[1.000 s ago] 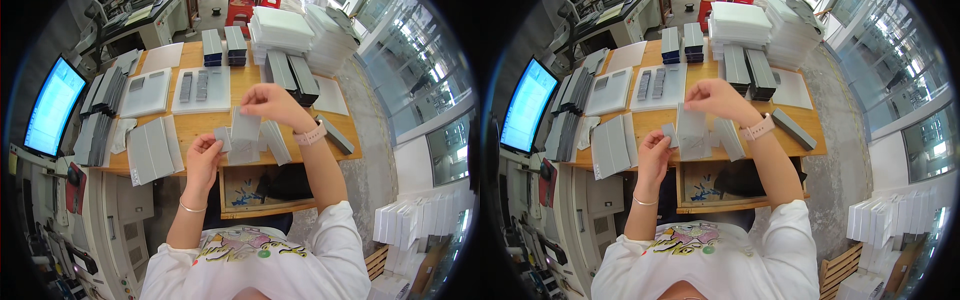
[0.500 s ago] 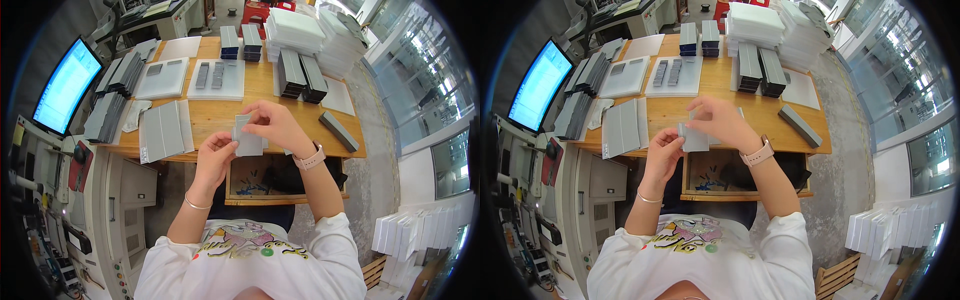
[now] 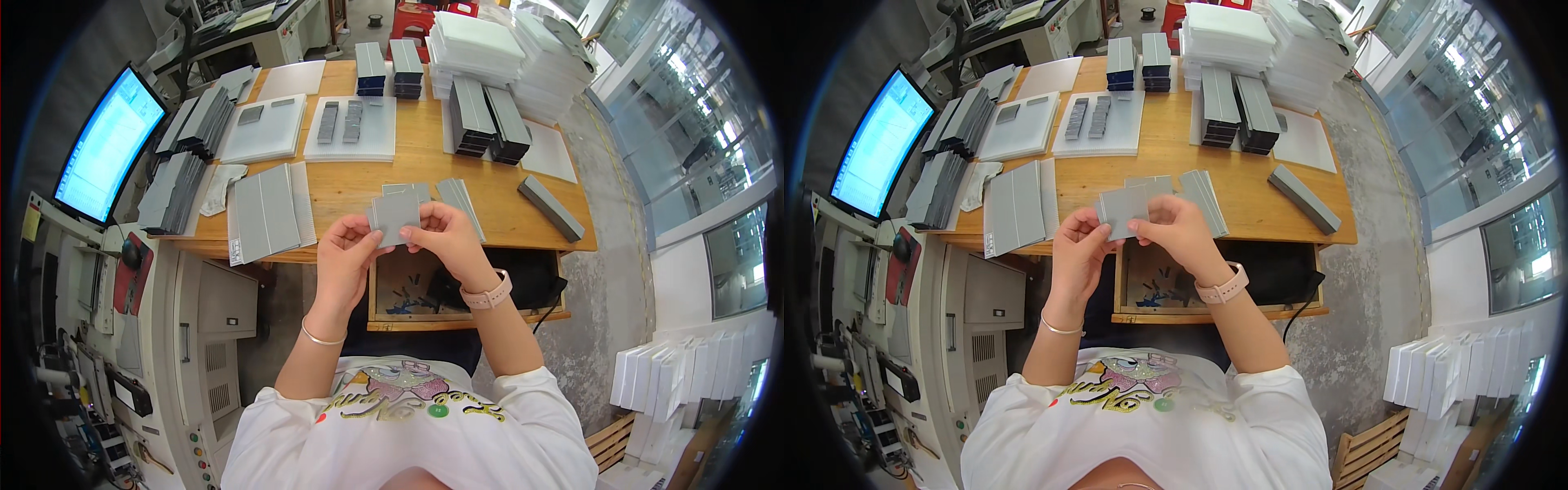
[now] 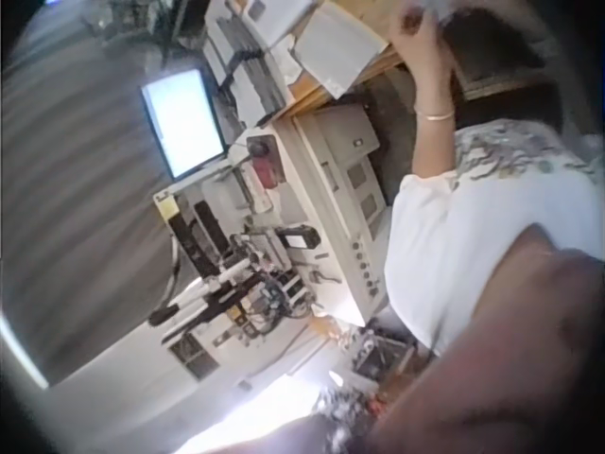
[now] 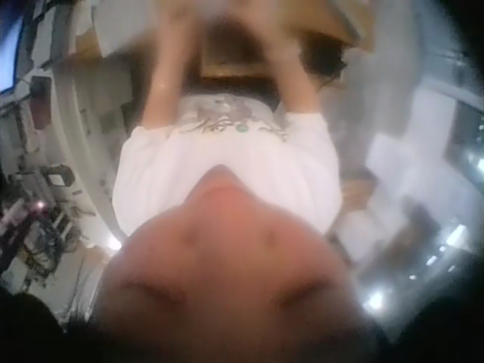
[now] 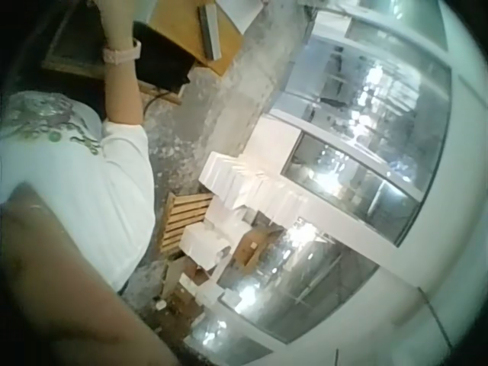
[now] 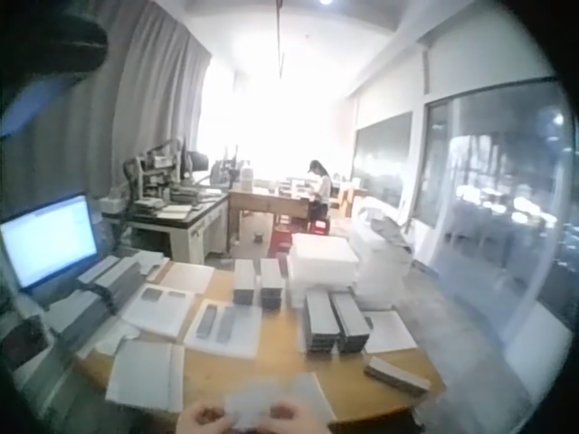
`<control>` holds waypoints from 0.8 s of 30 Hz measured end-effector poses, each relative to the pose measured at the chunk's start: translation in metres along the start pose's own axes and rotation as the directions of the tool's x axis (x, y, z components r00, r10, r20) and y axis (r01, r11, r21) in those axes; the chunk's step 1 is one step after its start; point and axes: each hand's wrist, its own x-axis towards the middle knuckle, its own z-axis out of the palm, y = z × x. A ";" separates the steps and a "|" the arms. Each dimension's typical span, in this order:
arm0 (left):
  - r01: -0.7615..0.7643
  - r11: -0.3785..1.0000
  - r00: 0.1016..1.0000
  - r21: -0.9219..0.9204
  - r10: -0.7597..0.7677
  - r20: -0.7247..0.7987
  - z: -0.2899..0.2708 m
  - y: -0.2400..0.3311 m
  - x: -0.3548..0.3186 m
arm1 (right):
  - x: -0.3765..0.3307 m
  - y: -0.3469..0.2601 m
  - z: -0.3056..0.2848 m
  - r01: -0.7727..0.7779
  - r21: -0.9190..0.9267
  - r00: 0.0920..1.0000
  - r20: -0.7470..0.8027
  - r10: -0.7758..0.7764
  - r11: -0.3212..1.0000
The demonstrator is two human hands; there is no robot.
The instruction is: Assembling small grey rectangular parts on a wooden workbench.
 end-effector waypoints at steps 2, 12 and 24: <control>-0.012 0.999 1.000 0.031 0.012 -0.008 0.000 -0.001 -0.001 | 0.000 0.001 0.002 0.012 -0.009 1.000 -0.004 -0.012 1.000; 0.011 0.997 1.000 -0.080 -0.012 -0.004 -0.005 -0.002 0.002 | -0.002 0.007 0.004 -0.036 0.191 0.999 0.037 0.030 0.981; -0.012 0.990 1.000 0.142 0.013 -0.002 -0.006 0.000 0.006 | 0.008 -0.057 -0.027 0.058 -0.460 0.983 0.180 0.029 0.886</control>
